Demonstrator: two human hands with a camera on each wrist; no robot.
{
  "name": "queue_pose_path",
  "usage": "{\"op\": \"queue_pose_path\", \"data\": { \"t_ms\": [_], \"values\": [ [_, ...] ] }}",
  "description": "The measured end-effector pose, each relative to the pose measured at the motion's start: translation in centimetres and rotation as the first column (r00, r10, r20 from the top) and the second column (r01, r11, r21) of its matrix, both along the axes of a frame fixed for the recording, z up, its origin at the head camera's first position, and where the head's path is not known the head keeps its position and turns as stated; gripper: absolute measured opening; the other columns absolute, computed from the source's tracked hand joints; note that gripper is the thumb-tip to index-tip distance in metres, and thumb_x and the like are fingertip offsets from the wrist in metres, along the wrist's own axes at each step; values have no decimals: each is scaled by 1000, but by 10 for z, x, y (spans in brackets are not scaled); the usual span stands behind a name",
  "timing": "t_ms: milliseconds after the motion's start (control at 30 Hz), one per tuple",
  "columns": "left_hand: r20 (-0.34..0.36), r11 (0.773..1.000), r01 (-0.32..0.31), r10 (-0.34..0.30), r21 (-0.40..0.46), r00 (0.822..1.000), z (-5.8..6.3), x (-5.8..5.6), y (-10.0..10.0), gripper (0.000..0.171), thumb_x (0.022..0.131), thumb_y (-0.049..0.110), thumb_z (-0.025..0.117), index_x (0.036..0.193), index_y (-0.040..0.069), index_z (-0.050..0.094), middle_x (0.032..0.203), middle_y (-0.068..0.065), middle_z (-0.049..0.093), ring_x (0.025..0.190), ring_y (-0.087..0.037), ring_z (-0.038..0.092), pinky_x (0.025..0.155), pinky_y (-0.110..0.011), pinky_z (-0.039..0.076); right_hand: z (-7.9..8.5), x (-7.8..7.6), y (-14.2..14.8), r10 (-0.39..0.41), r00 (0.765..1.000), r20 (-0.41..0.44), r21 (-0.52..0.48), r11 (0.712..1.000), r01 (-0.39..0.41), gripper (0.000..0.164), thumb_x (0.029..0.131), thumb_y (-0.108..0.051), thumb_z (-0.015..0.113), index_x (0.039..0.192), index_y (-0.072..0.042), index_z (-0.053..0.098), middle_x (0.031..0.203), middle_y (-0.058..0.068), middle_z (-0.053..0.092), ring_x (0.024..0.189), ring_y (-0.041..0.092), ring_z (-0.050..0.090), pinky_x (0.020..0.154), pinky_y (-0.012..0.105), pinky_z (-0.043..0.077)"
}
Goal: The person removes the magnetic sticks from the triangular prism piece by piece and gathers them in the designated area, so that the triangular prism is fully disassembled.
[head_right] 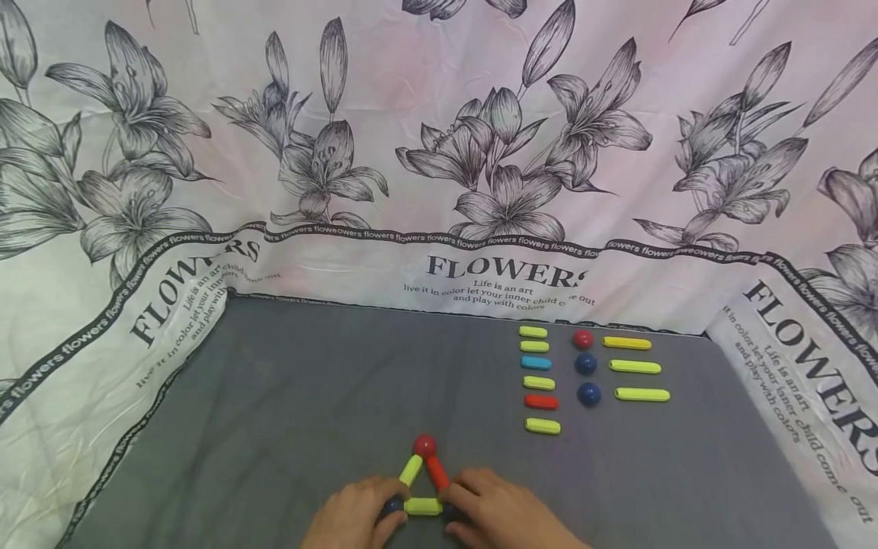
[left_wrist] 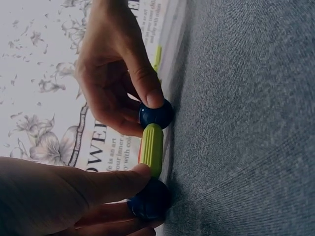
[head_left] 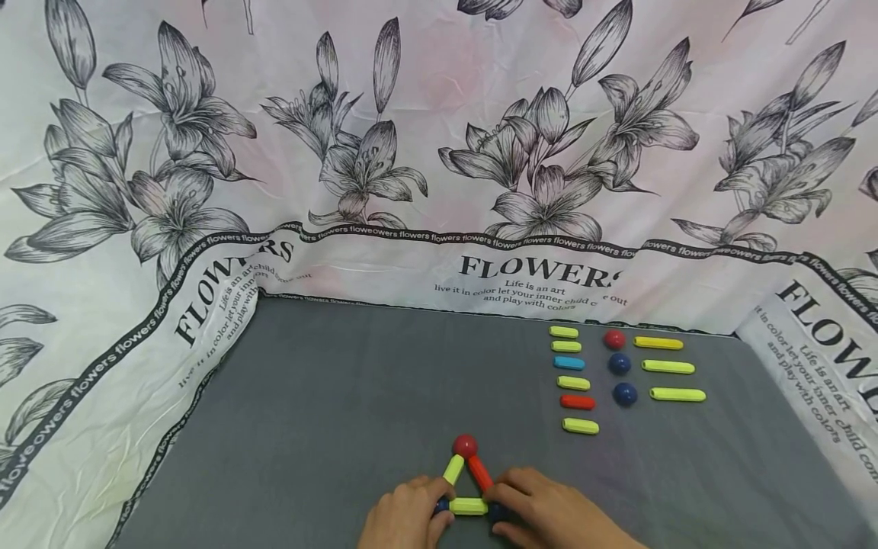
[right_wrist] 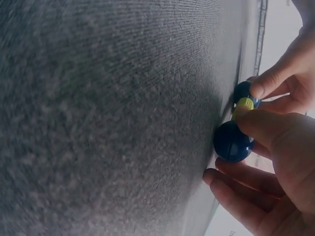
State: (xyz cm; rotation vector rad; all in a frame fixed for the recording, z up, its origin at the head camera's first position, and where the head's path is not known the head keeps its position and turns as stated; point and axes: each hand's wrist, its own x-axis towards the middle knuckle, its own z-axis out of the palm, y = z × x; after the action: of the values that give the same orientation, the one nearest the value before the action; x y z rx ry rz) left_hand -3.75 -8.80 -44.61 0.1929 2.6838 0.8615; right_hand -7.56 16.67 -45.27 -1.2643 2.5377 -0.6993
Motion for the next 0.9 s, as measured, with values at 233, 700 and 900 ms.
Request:
{"op": "queue_pose_path", "data": {
  "t_ms": [233, 700, 900],
  "values": [
    [-4, 1000, -16, 16, -6, 1000, -1, 0, 1, 16, 90, 24, 86, 101, 24, 75, 85, 7, 65, 63, -11, 59, 56, -38, 52, 1, -1, -5, -3, 1000, 27, 46, 999, 1, 28, 99, -34, 77, 126, -30, 67, 106, -18, 56, 86, -4, 49, 67, 22, 51],
    [-98, 1000, -27, 26, -14, 995, -3, 2, 2, 16, 87, 24, 88, 98, 24, 76, 83, 8, 65, 60, -10, 58, 51, -35, 48, 4, 1, -10, -44, 996, 80, 98, 995, 36, 29, 97, -25, 81, 123, -28, 69, 103, -19, 56, 85, -5, 49, 69, 22, 53],
    [-71, 999, -31, 29, -26, 997, -3, 2, 4, 15, 88, 25, 87, 96, 24, 75, 80, 8, 62, 59, -9, 56, 51, -36, 48, 4, 1, -10, -31, 998, 62, 100, 995, 25, 29, 96, -23, 81, 124, -25, 70, 101, -19, 56, 85, -5, 49, 70, 21, 53]
  ]
}}
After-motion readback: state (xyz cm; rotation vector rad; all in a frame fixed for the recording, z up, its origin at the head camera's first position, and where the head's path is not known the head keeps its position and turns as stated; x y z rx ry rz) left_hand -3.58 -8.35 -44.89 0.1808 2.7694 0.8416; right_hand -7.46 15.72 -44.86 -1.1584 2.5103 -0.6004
